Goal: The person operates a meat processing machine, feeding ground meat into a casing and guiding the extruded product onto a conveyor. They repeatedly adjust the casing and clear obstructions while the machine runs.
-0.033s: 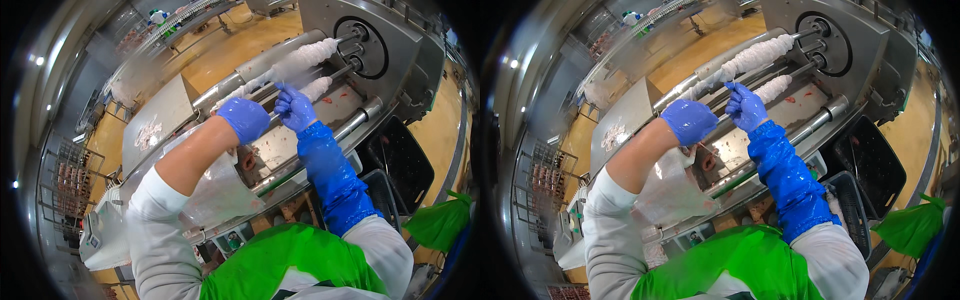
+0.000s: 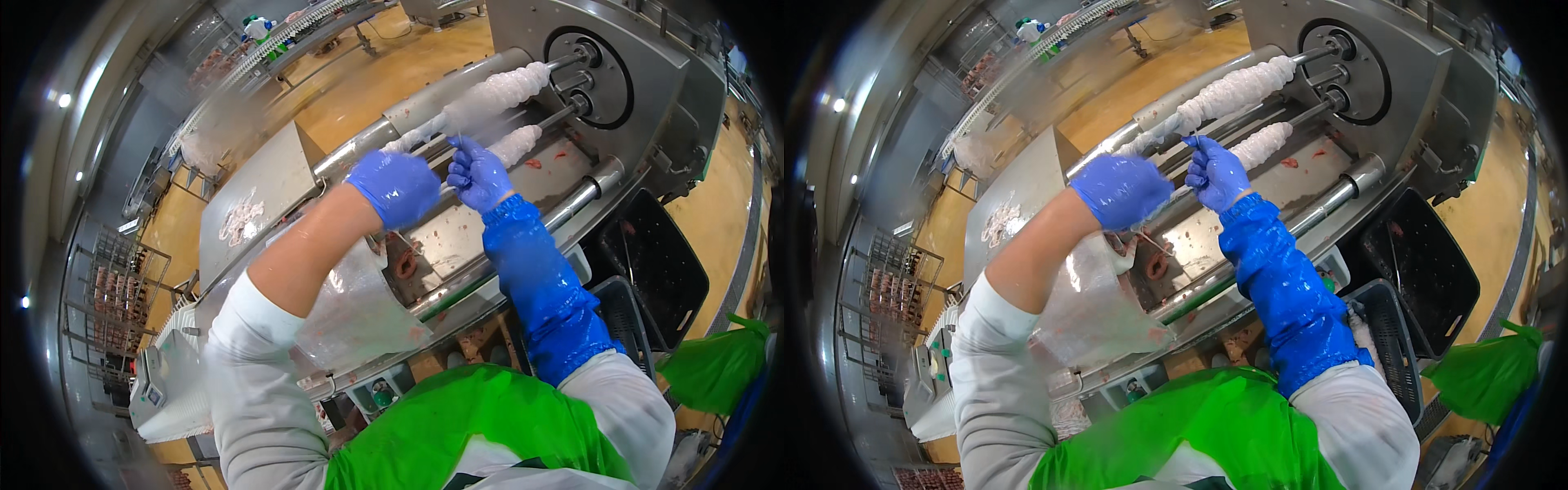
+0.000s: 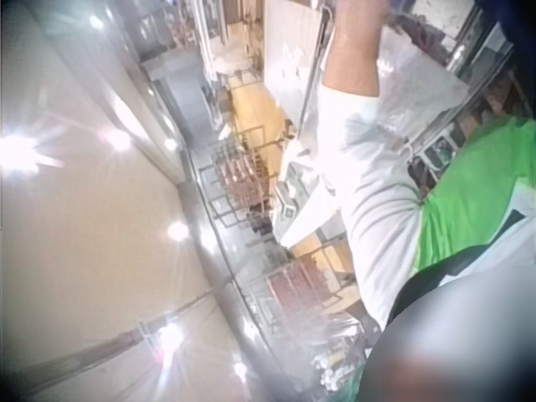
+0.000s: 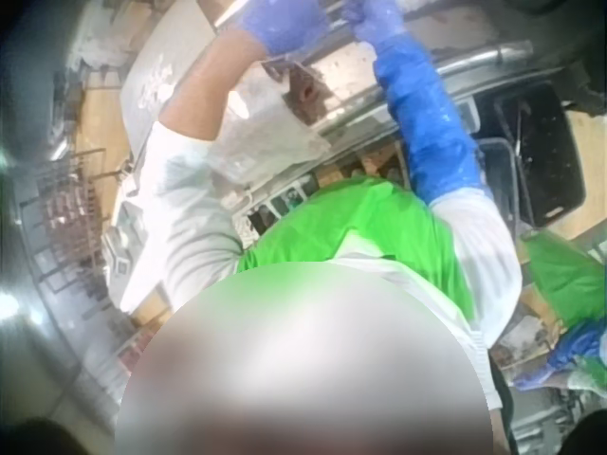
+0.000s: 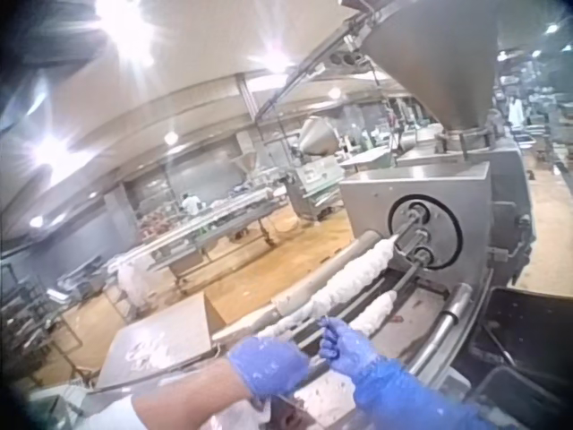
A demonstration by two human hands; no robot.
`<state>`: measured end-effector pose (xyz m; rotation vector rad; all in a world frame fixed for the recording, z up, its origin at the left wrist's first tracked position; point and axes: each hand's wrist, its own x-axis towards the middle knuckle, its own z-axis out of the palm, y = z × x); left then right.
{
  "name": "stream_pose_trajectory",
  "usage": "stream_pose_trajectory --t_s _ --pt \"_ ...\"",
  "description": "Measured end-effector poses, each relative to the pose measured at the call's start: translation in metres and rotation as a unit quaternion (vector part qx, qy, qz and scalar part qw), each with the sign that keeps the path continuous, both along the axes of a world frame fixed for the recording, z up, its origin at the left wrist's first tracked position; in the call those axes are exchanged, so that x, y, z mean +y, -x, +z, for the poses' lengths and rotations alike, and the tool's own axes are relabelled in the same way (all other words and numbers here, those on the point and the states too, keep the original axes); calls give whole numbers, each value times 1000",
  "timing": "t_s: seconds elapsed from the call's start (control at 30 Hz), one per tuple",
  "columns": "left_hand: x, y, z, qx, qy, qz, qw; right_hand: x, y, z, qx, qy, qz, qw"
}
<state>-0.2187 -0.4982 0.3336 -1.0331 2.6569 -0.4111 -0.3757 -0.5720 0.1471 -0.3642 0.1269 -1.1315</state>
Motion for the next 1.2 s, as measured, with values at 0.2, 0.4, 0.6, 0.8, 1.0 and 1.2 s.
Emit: stream_pose_trajectory --t_s 0.2,0.4,0.6,0.8,1.0,1.2 --pt "-98 -7 14 317 -83 81 941 -67 -65 -17 586 385 -364 613" --pt "-106 -10 34 206 -227 160 938 -52 -100 26 544 391 -338 661" --pt "-17 -48 36 222 -137 31 965 7 -60 12 261 174 -181 932" --pt "48 -77 -1 -8 -53 -35 998 37 -57 32 49 69 -46 995" --pt "14 -149 41 -48 -17 208 977 45 -70 30 179 57 -70 980" --pt "34 -199 72 -42 6 255 966 49 -52 25 162 80 -74 981"
